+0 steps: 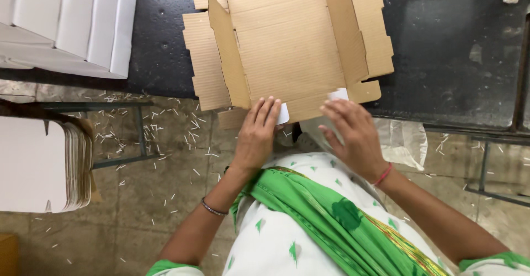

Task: The person folds flat white cardboard boxes into shape, places a plastic-wrapped round LED ceiling light fixture inside each box, closes the lid, and stacks the finished boxes on the table. They repeat this packing cycle for several fixtures, taking each wrapped light from the pile beside the work area.

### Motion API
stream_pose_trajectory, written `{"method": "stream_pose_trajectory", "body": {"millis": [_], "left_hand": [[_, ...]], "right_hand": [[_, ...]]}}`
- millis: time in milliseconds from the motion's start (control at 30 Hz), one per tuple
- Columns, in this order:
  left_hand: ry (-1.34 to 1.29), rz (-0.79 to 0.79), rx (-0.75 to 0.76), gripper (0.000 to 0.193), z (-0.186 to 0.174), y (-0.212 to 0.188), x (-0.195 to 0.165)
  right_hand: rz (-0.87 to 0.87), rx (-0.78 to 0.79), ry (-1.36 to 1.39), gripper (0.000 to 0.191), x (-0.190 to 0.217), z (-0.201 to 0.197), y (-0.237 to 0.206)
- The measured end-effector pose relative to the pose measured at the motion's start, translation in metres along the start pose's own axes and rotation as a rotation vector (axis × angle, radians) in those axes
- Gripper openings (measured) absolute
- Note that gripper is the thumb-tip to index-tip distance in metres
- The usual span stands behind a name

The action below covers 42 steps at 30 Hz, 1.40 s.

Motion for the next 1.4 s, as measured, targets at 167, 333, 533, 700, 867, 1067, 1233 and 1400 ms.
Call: {"method": "stream_pose_trajectory", "body": {"millis": [167, 333, 533, 700, 867, 1067, 1233, 1400], "left_hand": [[-0.183, -0.310, 0.128, 0.046, -0.003, 0.017, 0.016], [-0.026, -0.197, -0.005, 0.046, -0.046, 0.056, 0.007], [-0.255, -0.269, -0.623, 0.044, -0.120, 0.046, 0.082], [-0.733, -0.545, -0.460, 0.091, -0.038, 0.114, 0.217], [-0.754, -0.420, -0.343, 0.101, 0.009, 0.161, 0.256], [-1.240, -0.545, -0.393, 0.089, 0.028, 0.151, 0.251], [-1.269, -0.558, -0.507, 0.072, 0.034, 0.095, 0.205], [-1.322, -0.507, -0.589, 0.067, 0.038, 0.068, 0.189]], "right_hand": [[-0.176, 0.102, -0.042, 0.052, 0.016, 0.028, 0.012], [-0.138, 0.180, -0.067, 0.032, -0.013, 0.048, 0.053], [-0.092, 0.246, 0.117, 0.013, -0.028, 0.047, 0.095], [-0.066, 0.245, 0.098, 0.013, -0.025, 0.046, 0.101], [0.013, 0.260, 0.076, 0.016, -0.032, 0.055, 0.102], [-0.008, 0.256, 0.106, 0.020, -0.027, 0.049, 0.083], [-0.025, 0.306, 0.094, 0.018, -0.010, 0.025, 0.033], [0.074, 0.537, 0.152, 0.026, -0.025, 0.021, 0.025]]}}
Point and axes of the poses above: each hand's wrist, its own y-axis towards the middle knuckle, its own z-axis out of the palm, x = y × z, the point moved 7 cm from there along y, towards the middle knuckle, and after that the axes turned 12 degrees about z, right-handed, at the moved point
